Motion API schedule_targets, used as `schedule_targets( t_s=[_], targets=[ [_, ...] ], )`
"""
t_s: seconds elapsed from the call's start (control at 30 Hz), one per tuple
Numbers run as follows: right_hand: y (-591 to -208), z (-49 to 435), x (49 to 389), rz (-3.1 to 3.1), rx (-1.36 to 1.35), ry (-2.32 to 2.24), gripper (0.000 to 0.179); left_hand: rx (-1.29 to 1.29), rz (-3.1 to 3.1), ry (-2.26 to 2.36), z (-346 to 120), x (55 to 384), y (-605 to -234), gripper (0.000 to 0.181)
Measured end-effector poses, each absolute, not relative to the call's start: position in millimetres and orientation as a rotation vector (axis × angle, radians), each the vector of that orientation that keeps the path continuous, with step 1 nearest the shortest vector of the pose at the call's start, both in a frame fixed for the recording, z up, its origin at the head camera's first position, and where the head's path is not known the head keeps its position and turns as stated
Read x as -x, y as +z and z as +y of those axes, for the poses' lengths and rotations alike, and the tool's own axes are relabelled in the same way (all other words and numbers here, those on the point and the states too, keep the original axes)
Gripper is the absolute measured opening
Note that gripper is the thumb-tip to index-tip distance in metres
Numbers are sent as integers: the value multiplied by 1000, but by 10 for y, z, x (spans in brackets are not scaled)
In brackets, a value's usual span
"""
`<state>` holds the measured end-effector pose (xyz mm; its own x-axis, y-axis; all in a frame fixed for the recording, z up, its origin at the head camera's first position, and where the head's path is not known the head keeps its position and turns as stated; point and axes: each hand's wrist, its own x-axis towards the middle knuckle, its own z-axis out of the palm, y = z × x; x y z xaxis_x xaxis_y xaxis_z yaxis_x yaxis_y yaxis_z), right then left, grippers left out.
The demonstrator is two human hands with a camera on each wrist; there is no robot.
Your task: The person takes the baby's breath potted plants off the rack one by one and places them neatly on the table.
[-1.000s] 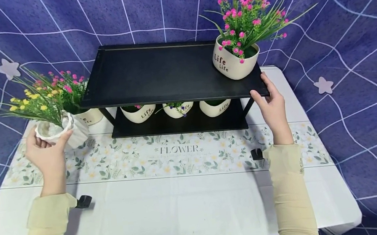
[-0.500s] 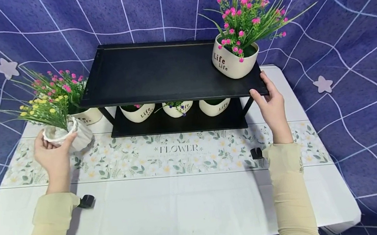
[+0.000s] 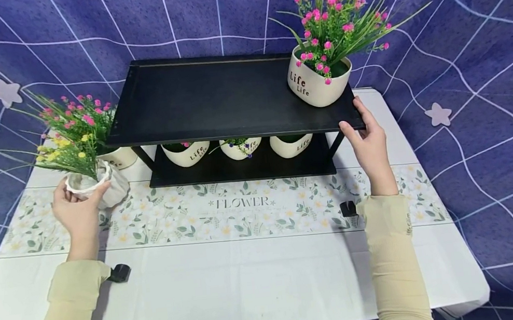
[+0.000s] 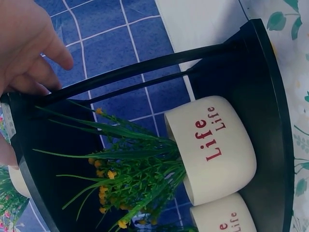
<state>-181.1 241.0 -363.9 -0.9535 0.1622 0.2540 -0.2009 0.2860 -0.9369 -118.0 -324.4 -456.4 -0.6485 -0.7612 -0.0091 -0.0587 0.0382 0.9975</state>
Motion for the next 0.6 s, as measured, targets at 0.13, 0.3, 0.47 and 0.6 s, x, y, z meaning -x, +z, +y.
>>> schedule_targets(
  t_s=[0.13, 0.3, 0.47, 0.6],
  targets=[
    [-3641, 2405, 1809, -2246, -42, 1722, 55, -836, -1782, -1664, -3247, 1198, -4598, 91],
    [-3649, 2399, 1807, -2216, -52, 1746, 55, -824, -1789, -1659, -3249, 1200, -4608, 90],
    [-3658, 2403, 1808, -2220, -48, 1728, 54, -777, -1764, -1723, -3256, 1212, -4603, 91],
    [-3659, 2401, 1815, -2218, -56, 1723, 55, -755, -1787, -1726, -3265, 1211, -4617, 90]
  ],
)
